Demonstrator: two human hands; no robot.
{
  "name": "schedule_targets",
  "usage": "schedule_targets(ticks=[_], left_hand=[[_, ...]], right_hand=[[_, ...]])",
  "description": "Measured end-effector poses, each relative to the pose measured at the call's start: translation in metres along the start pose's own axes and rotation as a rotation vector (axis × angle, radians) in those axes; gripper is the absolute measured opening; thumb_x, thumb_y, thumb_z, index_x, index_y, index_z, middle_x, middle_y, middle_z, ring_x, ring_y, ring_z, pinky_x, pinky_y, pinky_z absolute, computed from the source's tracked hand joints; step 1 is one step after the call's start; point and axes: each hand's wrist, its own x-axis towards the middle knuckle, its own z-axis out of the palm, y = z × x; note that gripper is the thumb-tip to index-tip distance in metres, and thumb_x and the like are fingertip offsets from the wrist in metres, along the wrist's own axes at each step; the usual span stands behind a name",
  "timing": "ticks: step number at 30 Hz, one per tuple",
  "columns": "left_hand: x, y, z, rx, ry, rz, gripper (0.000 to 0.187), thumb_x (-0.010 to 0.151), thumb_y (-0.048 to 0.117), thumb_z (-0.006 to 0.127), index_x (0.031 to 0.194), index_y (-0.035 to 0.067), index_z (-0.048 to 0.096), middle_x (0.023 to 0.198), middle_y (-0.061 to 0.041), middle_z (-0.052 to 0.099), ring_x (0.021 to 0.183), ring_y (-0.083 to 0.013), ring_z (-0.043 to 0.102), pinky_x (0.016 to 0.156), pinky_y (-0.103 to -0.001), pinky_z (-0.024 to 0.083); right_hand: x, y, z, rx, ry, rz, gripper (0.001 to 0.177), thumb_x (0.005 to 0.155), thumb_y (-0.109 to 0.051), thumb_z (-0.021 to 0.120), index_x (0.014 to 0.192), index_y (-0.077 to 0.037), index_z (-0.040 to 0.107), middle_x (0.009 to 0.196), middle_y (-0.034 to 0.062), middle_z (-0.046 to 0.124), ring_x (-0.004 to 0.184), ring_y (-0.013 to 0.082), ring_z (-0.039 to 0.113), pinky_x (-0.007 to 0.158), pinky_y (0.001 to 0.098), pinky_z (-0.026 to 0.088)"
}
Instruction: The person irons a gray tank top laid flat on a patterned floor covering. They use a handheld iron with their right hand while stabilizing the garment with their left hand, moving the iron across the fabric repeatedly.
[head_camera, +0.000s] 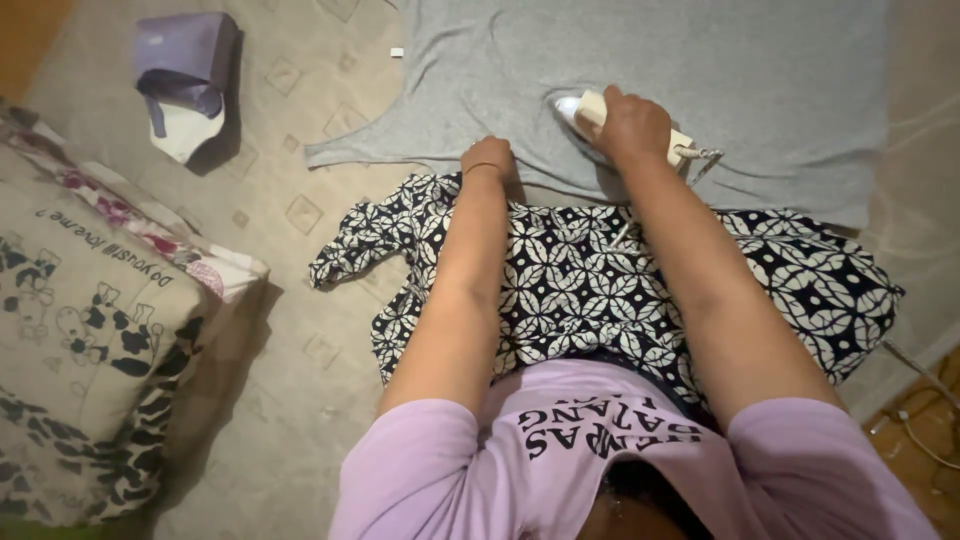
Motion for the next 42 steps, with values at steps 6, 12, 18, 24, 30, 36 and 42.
schedule_targets(ticks=[6,12,18,24,30,36,42], left_hand=[[0.003,0.010,0.001,0.050,-0.046,-0.061,0.030,0.089,0.024,0.067,0.115,0.012,0.077,0.128,-0.011,0.070,0.120,-0.0298,0.066,0.095,-0.043,0.055],[-0.018,0.020,-0.019,0.086,-0.125,-0.051,0.033,0.083,0.027,0.074,0.112,0.012,0.078,0.126,-0.010,0.071,0.118,-0.0280,0.067,0.096,-0.041,0.053],[-0.016,0.012,-0.014,0.075,-0.137,-0.019,0.035,0.079,0.028,0.080,0.109,0.011,0.080,0.122,-0.012,0.073,0.115,-0.0290,0.069,0.094,-0.041,0.055],[-0.017,0.011,-0.017,0.067,-0.146,-0.009,0.043,0.069,0.031,0.088,0.106,0.011,0.080,0.120,-0.013,0.074,0.113,-0.0291,0.070,0.094,-0.041,0.055],[-0.039,0.020,-0.047,0.061,-0.251,0.018,0.054,0.056,0.034,0.096,0.101,0.008,0.082,0.116,-0.015,0.075,0.112,-0.0286,0.071,0.094,-0.039,0.056],[-0.021,0.020,-0.040,0.075,-0.260,-0.044,0.056,0.057,0.034,0.095,0.105,0.010,0.081,0.119,-0.013,0.074,0.115,-0.0280,0.070,0.095,-0.039,0.056],[-0.005,0.011,-0.014,0.095,-0.165,-0.014,0.043,0.074,0.033,0.083,0.111,0.012,0.078,0.123,-0.013,0.072,0.116,-0.0300,0.068,0.095,-0.042,0.055]], right_hand=[[-0.040,0.031,0.000,-0.108,-0.126,-0.349,0.030,0.083,-0.040,0.076,0.097,-0.016,0.068,0.090,0.0101,0.075,0.083,0.0319,0.074,0.071,0.0483,0.057],[-0.026,0.026,0.017,-0.038,-0.011,-0.009,0.027,0.086,-0.034,0.075,0.102,-0.013,0.068,0.088,0.0135,0.074,0.079,0.0338,0.073,0.067,0.0472,0.057],[-0.040,0.040,0.001,-0.074,-0.137,-0.257,0.031,0.090,-0.042,0.072,0.102,-0.014,0.068,0.091,0.0119,0.074,0.082,0.0330,0.073,0.069,0.0477,0.056],[-0.033,0.068,-0.021,-0.085,-0.111,-0.067,0.039,0.090,-0.051,0.070,0.105,-0.014,0.069,0.092,0.0132,0.074,0.084,0.0325,0.073,0.071,0.0483,0.056],[-0.020,0.090,-0.040,-0.065,-0.125,0.264,0.048,0.093,-0.056,0.069,0.110,-0.012,0.069,0.095,0.0166,0.075,0.085,0.0359,0.071,0.073,0.0494,0.055],[-0.048,0.103,-0.031,-0.169,-0.269,-0.151,0.036,0.089,-0.049,0.070,0.106,-0.017,0.070,0.096,0.0130,0.076,0.088,0.0334,0.073,0.076,0.0482,0.056],[-0.034,0.086,-0.021,-0.135,-0.054,0.068,0.035,0.088,-0.046,0.072,0.103,-0.015,0.070,0.092,0.0119,0.075,0.082,0.0322,0.073,0.069,0.0467,0.056]])
